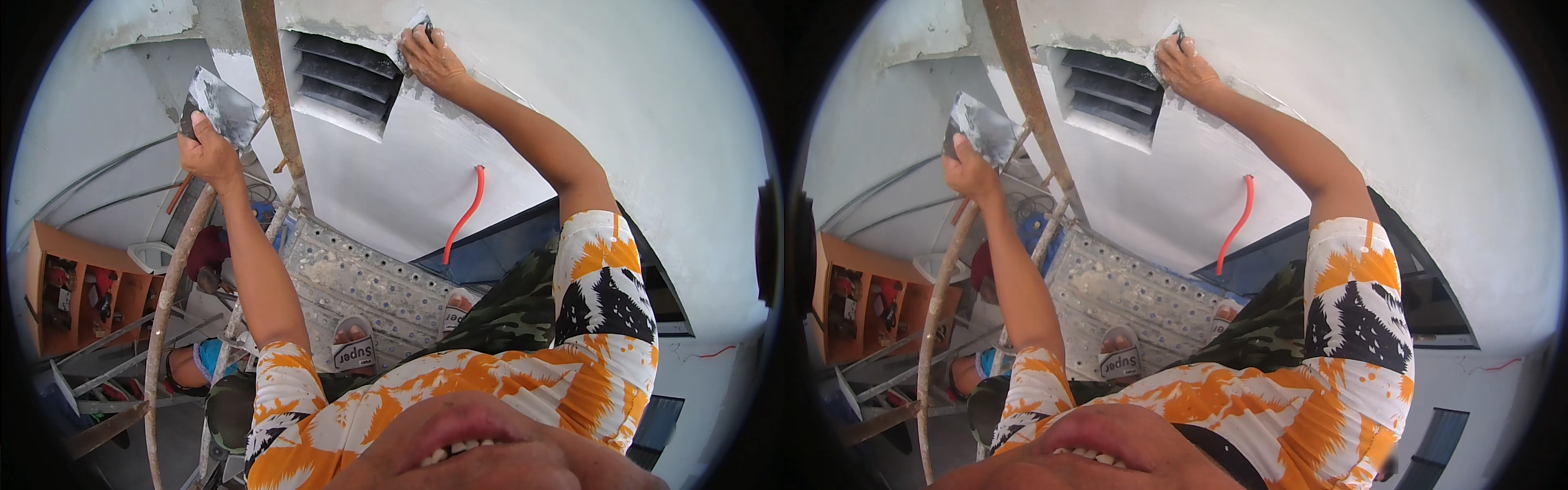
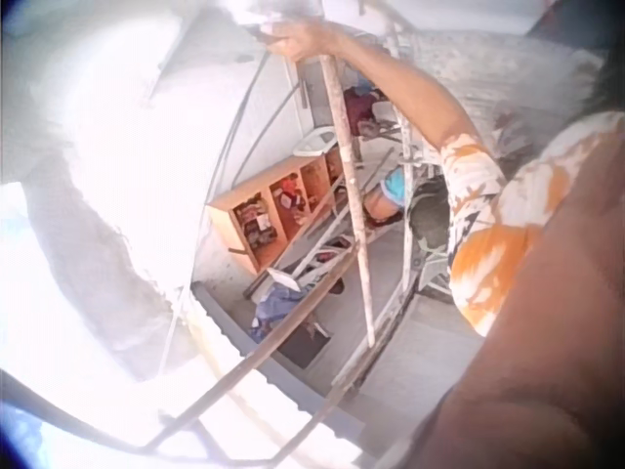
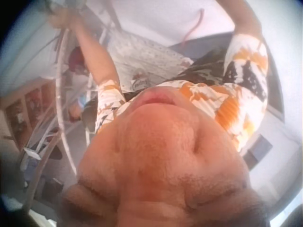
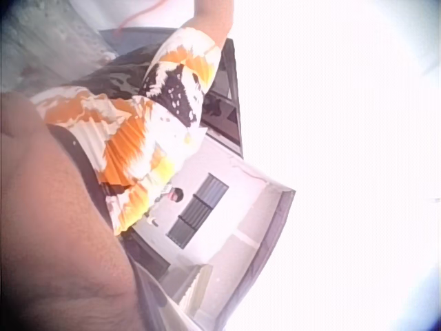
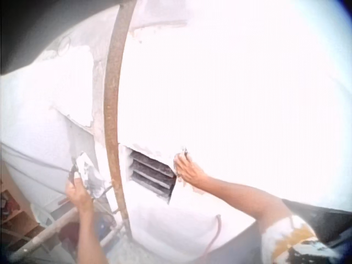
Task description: The person applies plaster to a wall using a trowel and a hawk. They repeatedly scoop plaster from the hawk and spread it onto the wall surface, smoothing it out.
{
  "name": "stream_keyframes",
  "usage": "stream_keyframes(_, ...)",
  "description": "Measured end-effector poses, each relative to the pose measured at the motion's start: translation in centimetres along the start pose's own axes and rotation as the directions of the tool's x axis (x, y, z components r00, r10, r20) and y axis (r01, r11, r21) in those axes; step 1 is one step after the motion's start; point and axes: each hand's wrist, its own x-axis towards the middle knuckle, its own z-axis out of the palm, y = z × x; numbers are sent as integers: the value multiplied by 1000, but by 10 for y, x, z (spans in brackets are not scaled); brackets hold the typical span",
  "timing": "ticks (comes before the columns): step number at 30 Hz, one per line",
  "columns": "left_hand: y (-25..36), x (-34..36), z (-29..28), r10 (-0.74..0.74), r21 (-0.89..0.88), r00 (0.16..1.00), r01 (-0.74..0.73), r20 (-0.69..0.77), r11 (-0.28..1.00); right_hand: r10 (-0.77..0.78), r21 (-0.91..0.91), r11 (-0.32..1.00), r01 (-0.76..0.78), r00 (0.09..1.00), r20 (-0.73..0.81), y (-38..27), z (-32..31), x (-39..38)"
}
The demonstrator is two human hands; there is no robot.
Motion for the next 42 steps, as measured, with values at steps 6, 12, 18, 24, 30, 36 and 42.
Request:
stream_keyframes(6,4,1,-3,-62,-86,998,62,2,994,132,126,982,-138,990,53,31,8,-154)
stream_keyframes(12,8,5,-3,-229,-255,973,223,6,941,283,211,918,-335,928,240,48,-27,-282)
stream_keyframes(18,7,4,4,-198,-212,979,183,-53,960,204,383,896,-226,974,99,28,-52,-219)
stream_keyframes(24,12,0,2,-89,-154,995,81,-46,985,19,102,995,-10,996,-89,-10,-20,-11)
stream_keyframes(30,6,1,-3,-75,-115,997,73,-18,991,99,14,995,-100,995,31,13,-8,-42)
stream_keyframes(36,-19,8,-8,-179,-124,984,176,-11,976,337,124,933,-339,941,35,56,-8,-218)
stream_keyframes(42,-28,21,-9,-337,-321,938,295,-81,900,419,54,906,-420,907,40,73,-11,-379)
